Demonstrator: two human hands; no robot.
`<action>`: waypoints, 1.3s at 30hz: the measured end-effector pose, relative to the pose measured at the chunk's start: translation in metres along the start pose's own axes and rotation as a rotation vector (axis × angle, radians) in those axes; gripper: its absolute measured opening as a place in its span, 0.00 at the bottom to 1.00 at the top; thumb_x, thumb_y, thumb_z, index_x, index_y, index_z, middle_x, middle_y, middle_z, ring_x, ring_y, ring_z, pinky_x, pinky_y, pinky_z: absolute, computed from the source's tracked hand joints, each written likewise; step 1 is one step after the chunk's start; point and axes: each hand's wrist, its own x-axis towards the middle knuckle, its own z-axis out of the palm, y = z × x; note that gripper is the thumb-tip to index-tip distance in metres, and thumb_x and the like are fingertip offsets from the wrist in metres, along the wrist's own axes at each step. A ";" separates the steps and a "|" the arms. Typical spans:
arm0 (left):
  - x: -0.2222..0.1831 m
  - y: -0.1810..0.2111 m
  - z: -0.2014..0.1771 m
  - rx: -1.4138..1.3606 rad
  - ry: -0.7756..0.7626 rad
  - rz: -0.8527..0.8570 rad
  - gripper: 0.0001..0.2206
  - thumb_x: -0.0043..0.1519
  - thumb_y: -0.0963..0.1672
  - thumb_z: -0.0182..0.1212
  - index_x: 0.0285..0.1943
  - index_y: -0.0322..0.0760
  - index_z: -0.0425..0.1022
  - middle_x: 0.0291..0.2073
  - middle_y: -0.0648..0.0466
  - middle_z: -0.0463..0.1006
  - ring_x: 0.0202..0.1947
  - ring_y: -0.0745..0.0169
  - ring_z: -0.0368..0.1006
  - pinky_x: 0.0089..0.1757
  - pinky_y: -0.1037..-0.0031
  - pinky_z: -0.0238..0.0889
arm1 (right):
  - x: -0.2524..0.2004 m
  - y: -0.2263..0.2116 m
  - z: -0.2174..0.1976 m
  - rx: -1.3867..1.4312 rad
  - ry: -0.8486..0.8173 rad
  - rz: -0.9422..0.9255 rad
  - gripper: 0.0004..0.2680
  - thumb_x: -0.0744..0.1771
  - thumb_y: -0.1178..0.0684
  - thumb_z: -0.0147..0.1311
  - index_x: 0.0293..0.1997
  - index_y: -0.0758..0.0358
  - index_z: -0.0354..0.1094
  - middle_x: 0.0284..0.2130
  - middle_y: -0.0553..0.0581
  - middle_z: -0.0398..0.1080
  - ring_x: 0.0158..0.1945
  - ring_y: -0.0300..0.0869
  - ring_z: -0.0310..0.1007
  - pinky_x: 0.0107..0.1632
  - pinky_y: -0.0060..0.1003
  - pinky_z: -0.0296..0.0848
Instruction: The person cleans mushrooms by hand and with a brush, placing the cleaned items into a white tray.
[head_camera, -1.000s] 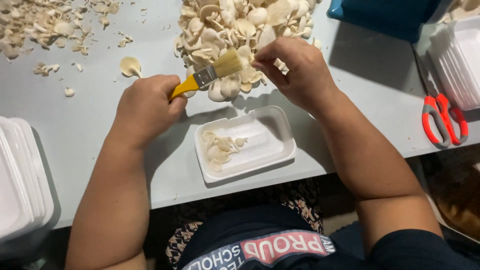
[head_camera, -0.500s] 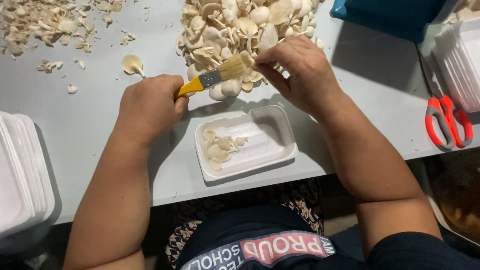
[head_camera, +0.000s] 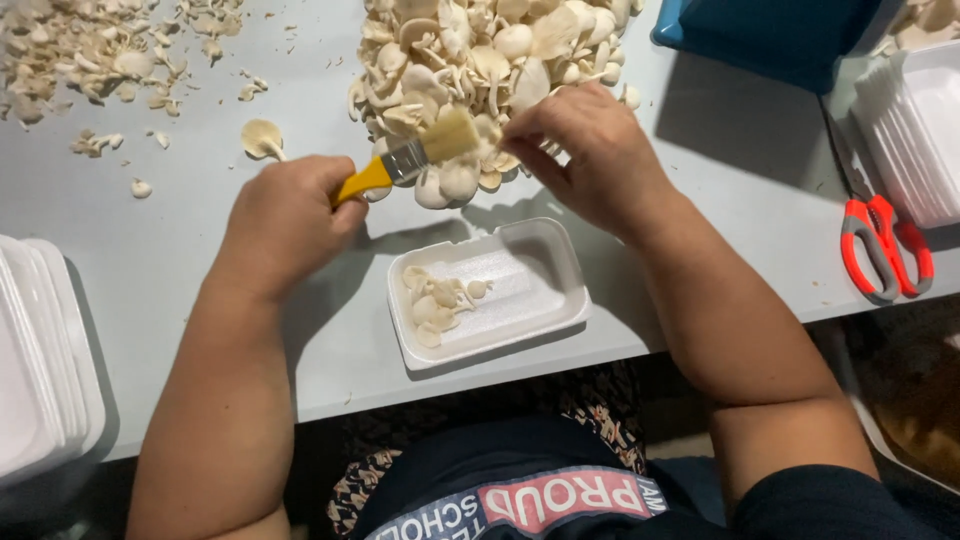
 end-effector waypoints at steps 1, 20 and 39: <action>0.001 0.003 -0.001 0.001 0.001 0.003 0.04 0.58 0.45 0.55 0.30 0.44 0.70 0.26 0.54 0.75 0.29 0.47 0.69 0.31 0.57 0.58 | 0.000 -0.001 0.001 -0.002 0.002 0.001 0.04 0.70 0.62 0.65 0.44 0.63 0.72 0.34 0.56 0.77 0.37 0.44 0.77 0.49 0.42 0.75; -0.001 -0.036 -0.010 -0.008 0.096 -0.079 0.05 0.61 0.45 0.57 0.35 0.41 0.76 0.29 0.45 0.77 0.31 0.38 0.71 0.31 0.51 0.59 | 0.002 -0.018 -0.010 0.273 -0.057 0.154 0.06 0.70 0.61 0.68 0.39 0.65 0.72 0.31 0.55 0.73 0.33 0.39 0.68 0.40 0.33 0.68; -0.016 -0.088 -0.033 -0.249 0.431 -0.102 0.12 0.65 0.36 0.52 0.32 0.36 0.54 0.27 0.57 0.48 0.32 0.62 0.43 0.34 0.66 0.40 | 0.006 -0.045 0.012 0.320 -0.563 -0.094 0.03 0.68 0.54 0.57 0.43 0.56 0.75 0.31 0.48 0.75 0.34 0.43 0.73 0.45 0.41 0.66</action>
